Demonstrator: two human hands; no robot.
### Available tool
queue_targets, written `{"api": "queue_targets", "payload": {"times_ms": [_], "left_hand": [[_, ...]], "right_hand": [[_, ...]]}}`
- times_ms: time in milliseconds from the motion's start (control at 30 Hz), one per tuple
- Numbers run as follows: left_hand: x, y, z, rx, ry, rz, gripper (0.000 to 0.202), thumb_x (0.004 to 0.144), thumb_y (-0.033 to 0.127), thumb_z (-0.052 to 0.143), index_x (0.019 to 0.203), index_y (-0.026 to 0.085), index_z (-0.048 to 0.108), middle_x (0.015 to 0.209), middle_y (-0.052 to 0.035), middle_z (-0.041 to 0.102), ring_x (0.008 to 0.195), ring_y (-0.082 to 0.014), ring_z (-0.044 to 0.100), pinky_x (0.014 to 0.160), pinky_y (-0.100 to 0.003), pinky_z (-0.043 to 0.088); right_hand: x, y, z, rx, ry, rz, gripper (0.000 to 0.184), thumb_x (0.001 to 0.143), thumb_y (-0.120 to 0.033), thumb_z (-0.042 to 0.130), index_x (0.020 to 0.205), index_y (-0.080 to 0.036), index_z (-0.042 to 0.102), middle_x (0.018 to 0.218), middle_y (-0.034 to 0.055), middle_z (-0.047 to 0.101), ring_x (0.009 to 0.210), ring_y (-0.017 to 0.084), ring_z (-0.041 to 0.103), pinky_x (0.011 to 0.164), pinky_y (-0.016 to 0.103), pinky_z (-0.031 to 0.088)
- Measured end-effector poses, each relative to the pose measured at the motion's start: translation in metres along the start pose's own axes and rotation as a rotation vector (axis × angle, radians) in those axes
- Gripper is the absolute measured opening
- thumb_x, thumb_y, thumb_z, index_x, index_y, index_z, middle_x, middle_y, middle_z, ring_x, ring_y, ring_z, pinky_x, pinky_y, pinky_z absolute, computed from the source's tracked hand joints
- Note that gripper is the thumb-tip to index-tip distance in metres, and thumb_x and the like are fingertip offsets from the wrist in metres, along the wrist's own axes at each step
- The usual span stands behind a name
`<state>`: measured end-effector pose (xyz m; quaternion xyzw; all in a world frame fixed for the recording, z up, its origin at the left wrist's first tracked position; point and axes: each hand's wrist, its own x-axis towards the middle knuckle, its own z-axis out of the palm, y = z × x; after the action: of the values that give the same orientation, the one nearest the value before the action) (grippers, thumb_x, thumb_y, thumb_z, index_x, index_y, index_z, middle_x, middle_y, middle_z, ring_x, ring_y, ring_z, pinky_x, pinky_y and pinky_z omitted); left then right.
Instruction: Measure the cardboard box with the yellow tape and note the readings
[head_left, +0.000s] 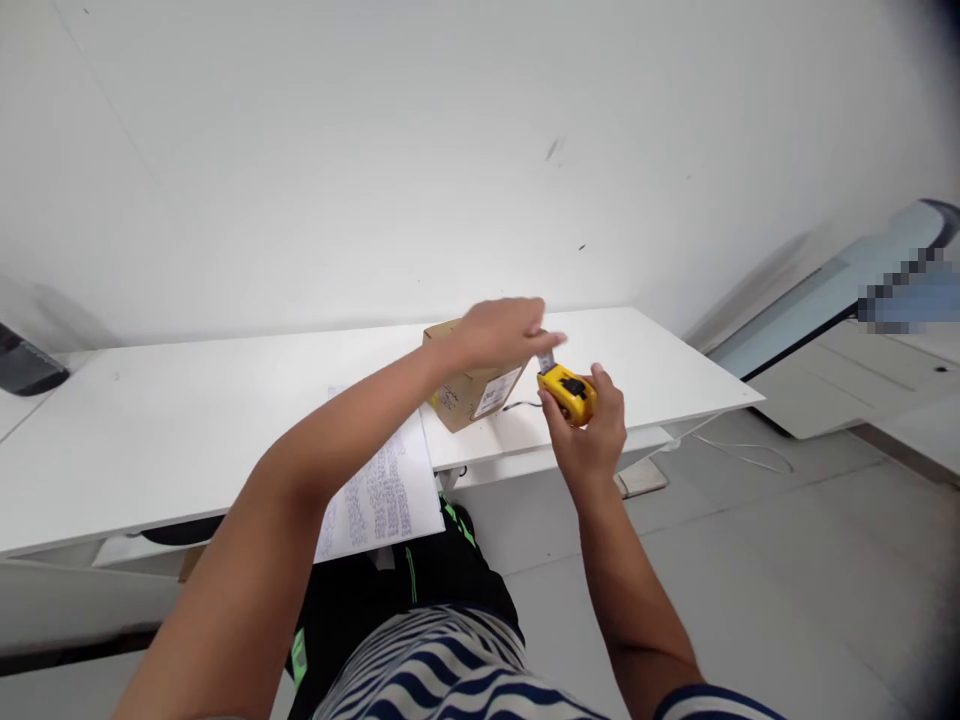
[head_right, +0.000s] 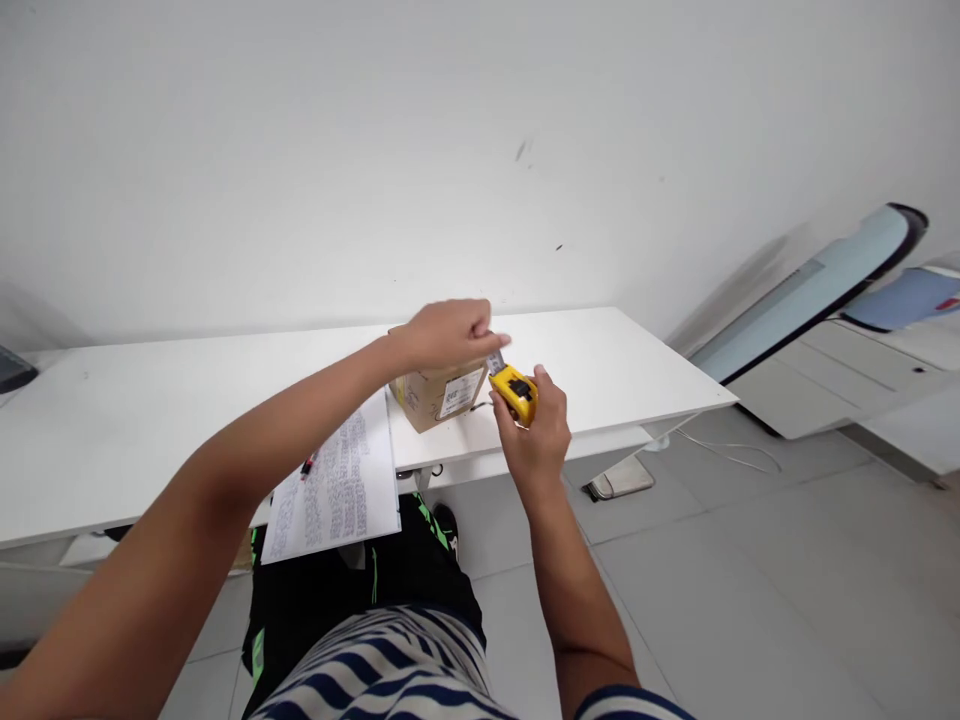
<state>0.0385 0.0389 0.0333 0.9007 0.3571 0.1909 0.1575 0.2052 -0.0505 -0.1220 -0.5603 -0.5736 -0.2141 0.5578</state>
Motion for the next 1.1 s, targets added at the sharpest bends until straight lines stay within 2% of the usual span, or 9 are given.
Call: {"api": "queue_targets", "payload": {"times_ms": [100,200,267,333,433,533,633,833,1100], "left_hand": [[-0.017,0.025,0.019,0.034,-0.155,0.119,0.045,0.103,0.062,0.044,0.091,0.022,0.061,0.096,-0.01,0.072,0.087,-0.0247,0.065,0.081,-0.04,0.044],[-0.023,0.022,0.039,0.11,-0.148,0.165,0.058,0.106,0.065,0.031,0.104,0.02,0.068,0.117,-0.0147,0.073,0.111,-0.0314,0.066,0.1,-0.046,0.046],[-0.021,0.009,0.047,0.203,-0.065,0.093,0.06,0.103,0.067,0.04,0.127,0.019,0.067,0.145,-0.0181,0.064,0.139,-0.0376,0.055,0.117,-0.052,0.04],[-0.018,-0.008,0.049,0.309,-0.011,-0.103,0.076,0.094,0.064,0.062,0.152,0.016,0.053,0.169,-0.022,0.042,0.159,-0.0441,0.032,0.128,-0.059,0.028],[-0.026,-0.031,0.046,0.377,-0.022,-0.349,0.101,0.088,0.056,0.073,0.168,0.01,0.031,0.179,-0.0258,0.022,0.166,-0.0497,0.016,0.131,-0.066,0.018],[-0.054,-0.049,0.048,0.311,0.052,-0.342,0.092,0.096,0.056,0.06,0.169,0.011,0.029,0.18,-0.0218,0.021,0.167,-0.0484,0.014,0.133,-0.067,0.014],[-0.083,-0.065,0.07,0.143,0.227,-0.276,0.089,0.1,0.062,0.051,0.171,0.016,0.022,0.181,-0.0188,0.018,0.169,-0.0428,0.011,0.135,-0.065,0.012],[-0.102,-0.083,0.133,-0.106,0.348,-0.214,0.097,0.101,0.067,0.045,0.172,0.013,0.005,0.181,-0.0242,0.012,0.17,-0.0336,0.012,0.138,-0.054,0.02],[-0.125,-0.083,0.14,-0.259,0.315,-0.377,0.115,0.092,0.05,0.066,0.17,0.022,-0.015,0.182,-0.0232,0.005,0.17,-0.0356,0.013,0.132,-0.058,0.034]], "right_hand": [[-0.024,0.011,-0.001,-0.012,0.216,-0.153,0.073,0.089,-0.036,0.08,0.153,-0.024,0.047,0.12,0.0158,0.07,0.104,0.03,0.074,0.089,0.049,0.065],[-0.048,0.015,-0.007,-0.014,0.253,-0.151,0.083,0.086,-0.032,0.083,0.157,-0.024,0.04,0.119,0.015,0.07,0.1,0.028,0.076,0.085,0.048,0.067],[-0.064,0.016,-0.013,-0.026,0.215,-0.064,0.082,0.087,-0.034,0.082,0.157,-0.024,0.04,0.118,0.0143,0.071,0.099,0.028,0.077,0.084,0.047,0.067],[-0.079,0.019,-0.02,-0.045,0.158,0.064,0.077,0.088,-0.041,0.08,0.153,-0.022,0.043,0.116,0.0143,0.072,0.099,0.028,0.077,0.084,0.046,0.067],[-0.1,0.026,-0.035,-0.06,0.052,0.277,0.077,0.087,-0.053,0.077,0.15,-0.019,0.048,0.116,0.0157,0.073,0.101,0.03,0.077,0.086,0.047,0.066],[-0.117,0.033,-0.051,-0.088,-0.027,0.439,0.081,0.084,-0.059,0.078,0.148,-0.018,0.052,0.117,0.0171,0.073,0.105,0.033,0.076,0.091,0.051,0.064],[-0.128,0.038,-0.061,-0.105,-0.052,0.557,0.084,0.08,-0.063,0.079,0.147,-0.02,0.055,0.118,0.0175,0.073,0.108,0.036,0.075,0.094,0.054,0.063],[-0.127,0.03,-0.054,0.001,-0.013,0.692,0.095,0.077,-0.065,0.081,0.153,-0.02,0.047,0.121,0.0161,0.068,0.11,0.034,0.073,0.096,0.053,0.062],[-0.075,0.029,-0.031,0.2,0.072,0.477,0.094,0.079,-0.066,0.079,0.152,-0.022,0.04,0.117,0.0111,0.063,0.101,0.025,0.07,0.088,0.044,0.062]]}}
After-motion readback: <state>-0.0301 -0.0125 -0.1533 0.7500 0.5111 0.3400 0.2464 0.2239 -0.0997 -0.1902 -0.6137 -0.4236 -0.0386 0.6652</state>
